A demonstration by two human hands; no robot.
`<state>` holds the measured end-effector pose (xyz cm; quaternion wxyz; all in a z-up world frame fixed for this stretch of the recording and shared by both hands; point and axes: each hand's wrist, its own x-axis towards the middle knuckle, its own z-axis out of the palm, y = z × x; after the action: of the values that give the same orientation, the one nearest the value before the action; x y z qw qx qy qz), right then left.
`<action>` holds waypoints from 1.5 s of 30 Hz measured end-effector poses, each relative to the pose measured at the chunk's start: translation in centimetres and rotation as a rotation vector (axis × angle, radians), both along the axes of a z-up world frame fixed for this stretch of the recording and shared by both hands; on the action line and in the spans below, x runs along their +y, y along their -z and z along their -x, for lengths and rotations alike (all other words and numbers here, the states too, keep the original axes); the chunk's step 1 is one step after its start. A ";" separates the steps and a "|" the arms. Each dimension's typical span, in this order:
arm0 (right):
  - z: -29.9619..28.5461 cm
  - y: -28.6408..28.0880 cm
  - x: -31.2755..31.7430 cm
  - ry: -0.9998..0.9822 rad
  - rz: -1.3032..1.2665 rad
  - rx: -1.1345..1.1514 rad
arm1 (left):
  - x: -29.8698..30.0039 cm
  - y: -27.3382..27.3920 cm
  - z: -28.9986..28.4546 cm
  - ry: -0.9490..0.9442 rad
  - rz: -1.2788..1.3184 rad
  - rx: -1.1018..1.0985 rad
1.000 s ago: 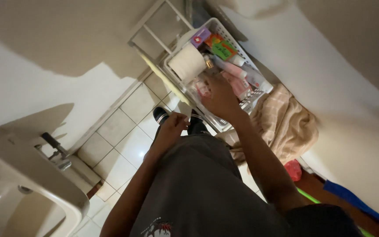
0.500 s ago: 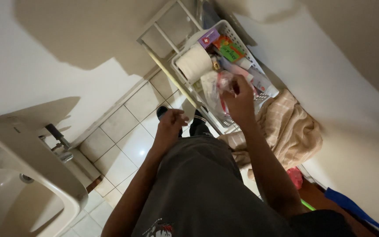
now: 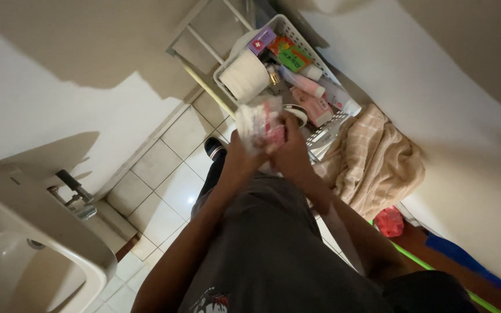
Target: The person stands in a bathroom and takes toiletry items one at a time from a plastic basket on a rack, including a fragrance bottle, toothpaste, a toothbrush, a cream jar and a spray bottle, and places them on the shelf above the sink. They then lift the basket and set it back on the rack.
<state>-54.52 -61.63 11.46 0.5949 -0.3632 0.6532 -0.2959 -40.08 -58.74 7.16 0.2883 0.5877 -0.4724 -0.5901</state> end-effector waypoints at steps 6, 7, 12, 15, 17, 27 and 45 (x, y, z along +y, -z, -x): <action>2.1 8.2 3.3 -0.311 0.551 0.110 | 1.5 2.5 -0.7 -0.220 -0.008 0.074; 1.9 6.3 2.6 -0.313 0.550 0.107 | 1.4 1.9 -0.6 -0.223 -0.009 0.072; 2.7 7.3 1.9 -0.387 0.456 0.121 | 0.7 1.6 -0.5 -0.282 -0.047 -0.015; 2.4 2.8 -0.7 -0.325 0.231 0.276 | 1.3 3.7 -0.3 -0.250 -0.033 -0.039; 3.1 3.0 -1.0 -0.288 0.425 0.331 | 1.8 3.5 -0.3 -0.260 -0.040 -0.030; 3.9 6.2 -1.2 -0.083 0.653 0.275 | 2.6 2.8 -0.4 -0.111 -0.038 -0.073; 5.5 6.2 -2.6 -0.665 0.659 0.540 | 1.8 -0.1 -0.2 0.142 -0.003 -0.025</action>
<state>-60.01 -64.20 5.28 0.3219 -0.7808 0.5053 -0.1771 -39.87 -56.98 7.29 0.2388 0.5605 -0.5159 -0.6023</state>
